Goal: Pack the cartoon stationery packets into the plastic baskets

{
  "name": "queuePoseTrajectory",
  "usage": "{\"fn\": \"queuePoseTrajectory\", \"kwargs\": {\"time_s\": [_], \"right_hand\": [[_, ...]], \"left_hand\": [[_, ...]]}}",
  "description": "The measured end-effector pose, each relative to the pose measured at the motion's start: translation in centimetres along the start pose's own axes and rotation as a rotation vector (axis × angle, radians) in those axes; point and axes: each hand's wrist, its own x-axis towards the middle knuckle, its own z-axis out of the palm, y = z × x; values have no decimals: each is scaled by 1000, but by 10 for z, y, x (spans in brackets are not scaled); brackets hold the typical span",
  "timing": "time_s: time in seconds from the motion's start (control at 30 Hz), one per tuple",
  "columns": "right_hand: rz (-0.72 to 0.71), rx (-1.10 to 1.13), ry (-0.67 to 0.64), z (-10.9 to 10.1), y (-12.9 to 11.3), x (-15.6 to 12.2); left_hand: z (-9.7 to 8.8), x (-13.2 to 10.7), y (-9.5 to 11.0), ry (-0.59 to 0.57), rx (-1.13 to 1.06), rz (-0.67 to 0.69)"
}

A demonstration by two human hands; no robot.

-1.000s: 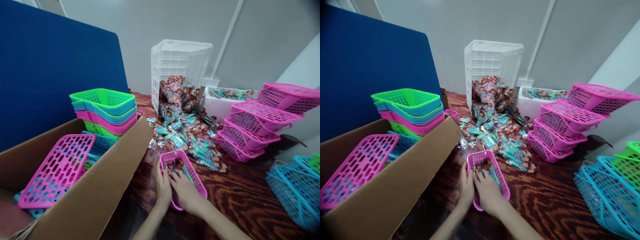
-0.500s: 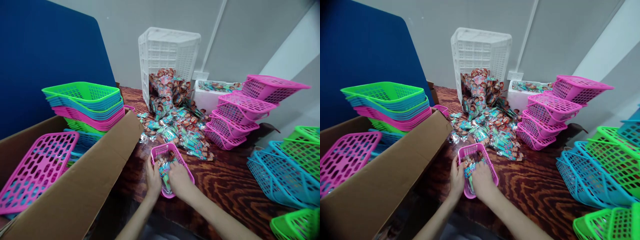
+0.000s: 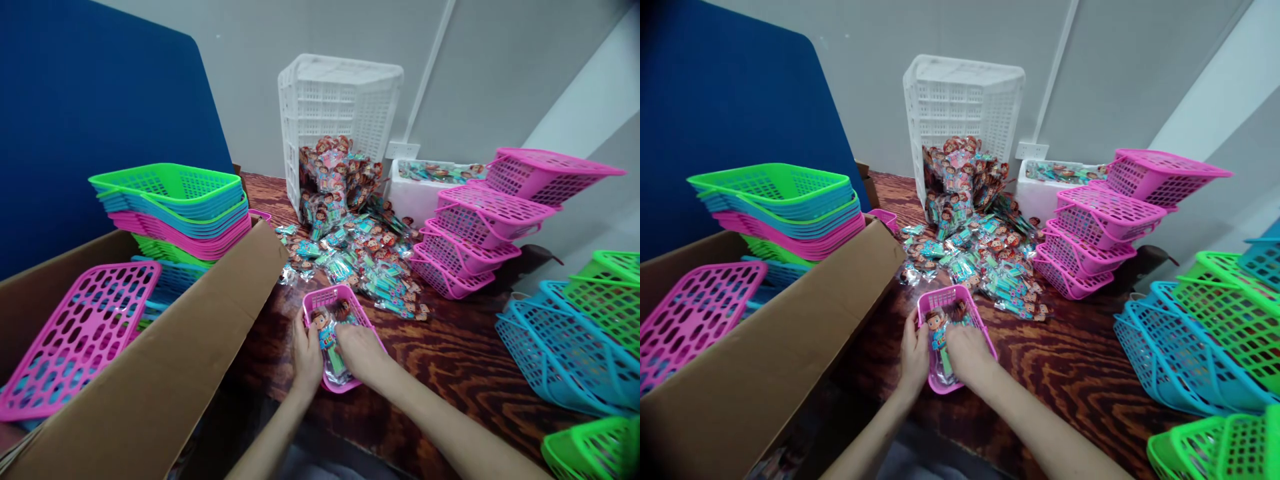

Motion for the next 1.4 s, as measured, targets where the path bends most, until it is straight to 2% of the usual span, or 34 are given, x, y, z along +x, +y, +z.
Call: {"fn": "queuePoseTrajectory", "kwargs": {"time_s": [0.17,0.3,0.43,0.63,0.77,0.9,1.0,1.07,1.2,1.4], "right_hand": [[44,11,-48,2,-16,0],[129,-45,-55,13,-25,1],[113,-65,-63,19,-30,8],[128,147,-98,3,-9,16],[98,199,-80,0,3,8],[103,154,28,3,1,-6],[231,68,133,5,2,-6],[294,43,135,7,2,0],[315,85,94,12,0,12],[337,112,91,12,0,9]], "left_hand": [[2,0,-2,6,0,7],[3,1,-5,15,15,26],[4,2,-8,9,25,29],[3,4,-7,-10,26,35],[3,4,-8,-5,16,38],[1,3,-10,-4,15,27],[1,3,-10,-7,15,16],[3,3,-10,-4,15,14],[6,3,-9,6,16,11],[6,2,-8,-14,4,7]]}}
